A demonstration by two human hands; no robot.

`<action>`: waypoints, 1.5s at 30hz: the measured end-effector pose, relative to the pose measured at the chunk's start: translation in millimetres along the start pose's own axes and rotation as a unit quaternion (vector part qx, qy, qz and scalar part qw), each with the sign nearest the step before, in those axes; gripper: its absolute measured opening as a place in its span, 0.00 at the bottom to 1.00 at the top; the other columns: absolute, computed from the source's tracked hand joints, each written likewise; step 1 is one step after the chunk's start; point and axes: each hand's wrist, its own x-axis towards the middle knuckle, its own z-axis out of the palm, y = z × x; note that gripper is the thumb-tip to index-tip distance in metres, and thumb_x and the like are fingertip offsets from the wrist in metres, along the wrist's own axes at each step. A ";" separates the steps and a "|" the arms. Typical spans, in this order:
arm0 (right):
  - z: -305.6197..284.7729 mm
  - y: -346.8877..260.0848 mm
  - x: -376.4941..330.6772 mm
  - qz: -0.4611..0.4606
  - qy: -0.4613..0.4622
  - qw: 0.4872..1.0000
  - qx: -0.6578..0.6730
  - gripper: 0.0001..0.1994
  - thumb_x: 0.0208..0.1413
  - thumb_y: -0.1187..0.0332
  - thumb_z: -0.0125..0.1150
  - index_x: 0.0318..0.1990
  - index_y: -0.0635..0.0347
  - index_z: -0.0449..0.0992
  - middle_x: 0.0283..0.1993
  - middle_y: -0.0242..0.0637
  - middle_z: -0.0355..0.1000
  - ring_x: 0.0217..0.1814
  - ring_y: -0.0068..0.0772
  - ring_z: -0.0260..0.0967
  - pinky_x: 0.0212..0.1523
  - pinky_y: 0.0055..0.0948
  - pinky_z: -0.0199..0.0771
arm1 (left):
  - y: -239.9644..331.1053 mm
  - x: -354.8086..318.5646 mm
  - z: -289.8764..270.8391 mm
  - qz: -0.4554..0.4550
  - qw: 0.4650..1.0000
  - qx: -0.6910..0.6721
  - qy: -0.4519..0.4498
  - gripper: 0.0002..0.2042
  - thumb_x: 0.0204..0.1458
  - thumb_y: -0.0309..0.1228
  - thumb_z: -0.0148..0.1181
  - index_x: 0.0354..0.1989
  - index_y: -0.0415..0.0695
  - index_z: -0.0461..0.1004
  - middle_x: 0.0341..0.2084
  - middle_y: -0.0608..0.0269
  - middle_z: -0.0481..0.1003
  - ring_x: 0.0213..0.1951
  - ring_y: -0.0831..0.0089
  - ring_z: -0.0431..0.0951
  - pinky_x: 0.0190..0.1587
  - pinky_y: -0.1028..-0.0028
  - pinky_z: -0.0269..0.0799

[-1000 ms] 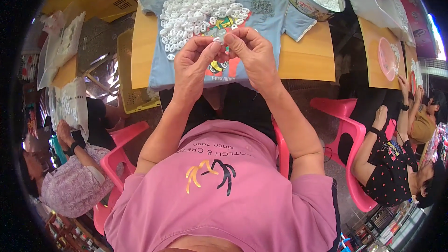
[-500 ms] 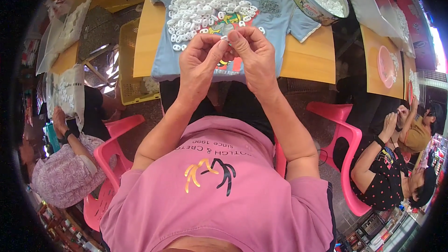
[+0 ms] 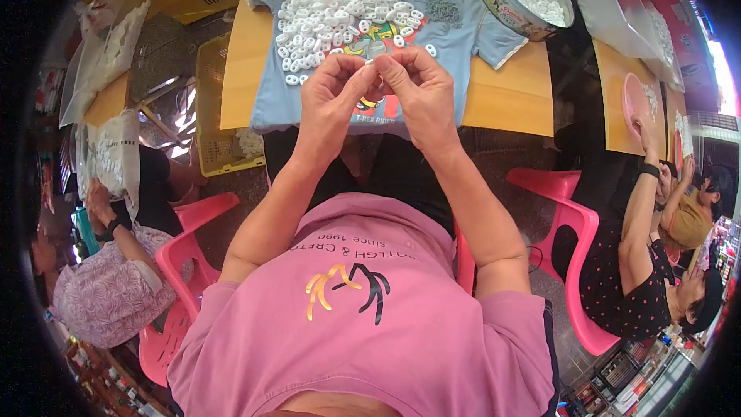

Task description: Sorting and inspecting plastic cord locks on a table.

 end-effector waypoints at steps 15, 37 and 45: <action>-20.1 -55.3 1.3 -0.295 -0.224 0.752 -0.545 0.04 0.54 0.76 0.60 0.34 0.67 0.72 0.31 0.44 0.69 0.32 0.46 0.69 0.31 0.35 0.69 | 5.3 -12.2 -8.6 -0.060 0.994 0.037 -0.079 0.08 0.59 0.30 0.58 0.37 0.37 0.72 0.27 0.66 0.76 0.29 0.82 0.75 0.34 0.81 0.71; -80.7 -29.7 45.5 -0.151 -0.066 0.823 -0.544 0.07 0.56 0.69 0.61 0.35 0.64 0.77 0.32 0.42 0.74 0.33 0.39 0.73 0.34 0.32 0.70 | -27.4 3.7 -29.5 -0.093 0.991 0.074 -0.060 0.08 0.59 0.29 0.59 0.39 0.37 0.72 0.30 0.65 0.75 0.31 0.80 0.77 0.36 0.79 0.74; -79.5 -25.0 57.4 -0.132 -0.021 0.722 -0.679 0.10 0.51 0.64 0.65 0.36 0.60 0.79 0.36 0.41 0.76 0.37 0.44 0.74 0.38 0.37 0.72 | -29.3 5.9 -32.2 -0.110 0.992 0.045 -0.036 0.07 0.59 0.29 0.58 0.39 0.37 0.71 0.31 0.64 0.75 0.30 0.79 0.77 0.36 0.79 0.74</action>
